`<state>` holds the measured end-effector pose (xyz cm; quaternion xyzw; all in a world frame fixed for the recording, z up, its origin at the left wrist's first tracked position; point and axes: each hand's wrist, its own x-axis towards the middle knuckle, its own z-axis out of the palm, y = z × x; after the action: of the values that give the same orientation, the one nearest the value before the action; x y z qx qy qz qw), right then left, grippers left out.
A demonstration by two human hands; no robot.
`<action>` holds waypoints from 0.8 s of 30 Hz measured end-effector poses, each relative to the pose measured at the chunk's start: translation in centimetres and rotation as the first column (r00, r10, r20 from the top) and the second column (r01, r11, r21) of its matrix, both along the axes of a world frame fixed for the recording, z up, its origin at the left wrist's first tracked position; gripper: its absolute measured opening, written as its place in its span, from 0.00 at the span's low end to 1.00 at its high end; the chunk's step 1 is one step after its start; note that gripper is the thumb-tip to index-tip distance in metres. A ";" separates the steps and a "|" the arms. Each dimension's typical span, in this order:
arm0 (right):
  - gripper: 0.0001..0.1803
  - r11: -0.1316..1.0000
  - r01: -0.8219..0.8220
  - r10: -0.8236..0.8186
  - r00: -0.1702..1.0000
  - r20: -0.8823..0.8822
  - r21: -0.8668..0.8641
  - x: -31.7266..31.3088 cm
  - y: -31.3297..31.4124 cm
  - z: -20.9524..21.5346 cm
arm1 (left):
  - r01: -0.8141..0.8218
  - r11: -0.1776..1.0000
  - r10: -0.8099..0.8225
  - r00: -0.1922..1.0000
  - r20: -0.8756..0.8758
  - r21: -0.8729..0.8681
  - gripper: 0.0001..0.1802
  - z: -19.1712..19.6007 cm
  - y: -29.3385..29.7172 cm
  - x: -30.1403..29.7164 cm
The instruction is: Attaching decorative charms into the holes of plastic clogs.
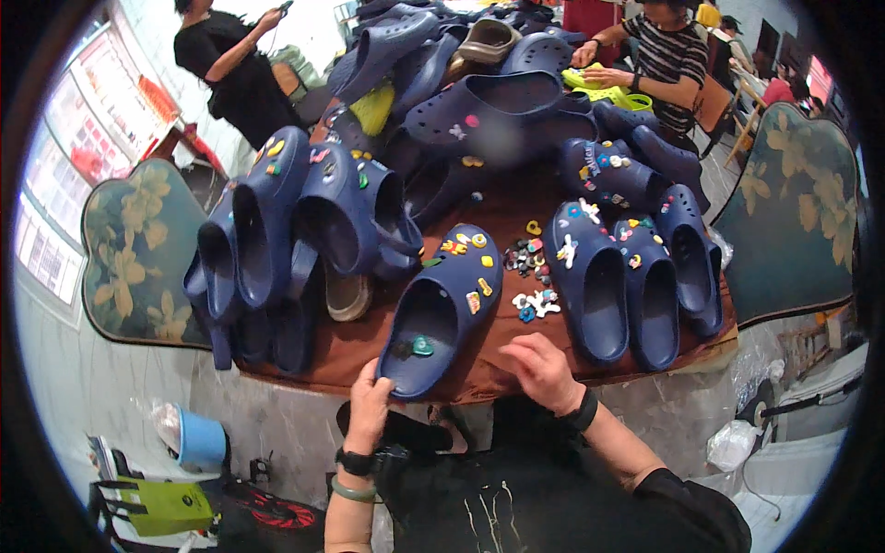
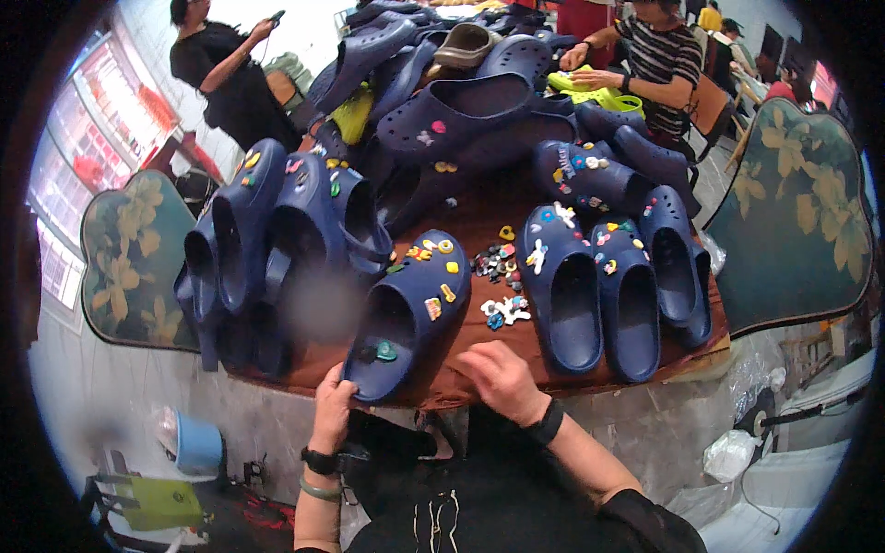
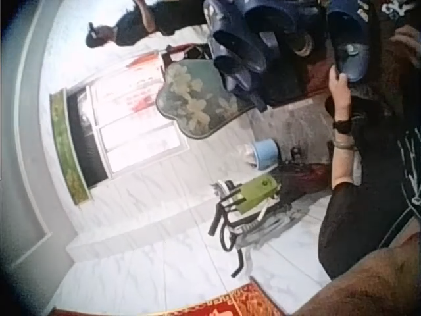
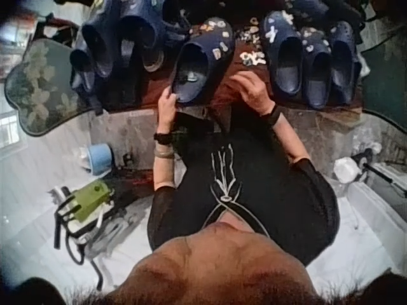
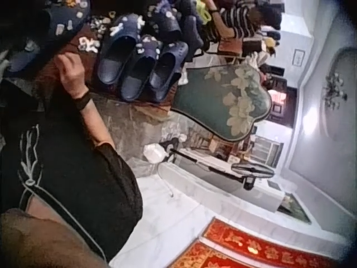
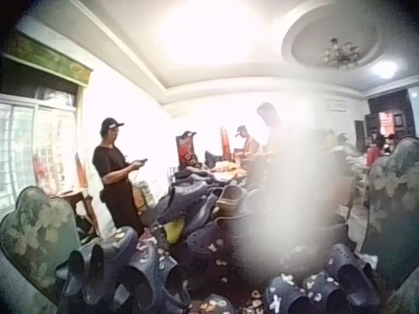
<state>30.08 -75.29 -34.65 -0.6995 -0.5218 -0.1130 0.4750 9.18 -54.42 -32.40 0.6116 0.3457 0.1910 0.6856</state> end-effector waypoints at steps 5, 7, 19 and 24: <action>0.23 0.939 -0.178 0.253 0.938 0.238 -0.294 -4.0 6.1 2.7 | -0.023 0.982 0.018 1.000 0.025 0.185 0.24 -2.3 -3.9 0.0; 0.31 0.858 -0.100 0.202 0.968 0.151 -0.504 -5.7 8.0 2.2 | -0.017 0.988 0.007 0.998 0.065 0.155 0.25 -2.4 -5.0 -0.1; 0.20 0.851 -0.314 0.348 0.937 0.005 -0.421 -6.3 9.0 -0.3 | 0.024 0.997 -0.029 0.997 0.069 0.072 0.26 -4.9 -4.3 -1.5; 0.18 0.826 -0.527 0.523 0.849 -0.077 -0.200 -4.9 8.3 2.1 | 0.041 0.978 -0.030 0.998 -0.057 0.207 0.26 -3.5 -2.5 -1.9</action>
<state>25.15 -67.03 -32.55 -0.5770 -0.6986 0.0851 0.4146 7.29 -56.94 -35.93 0.6908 0.3312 0.1973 0.6117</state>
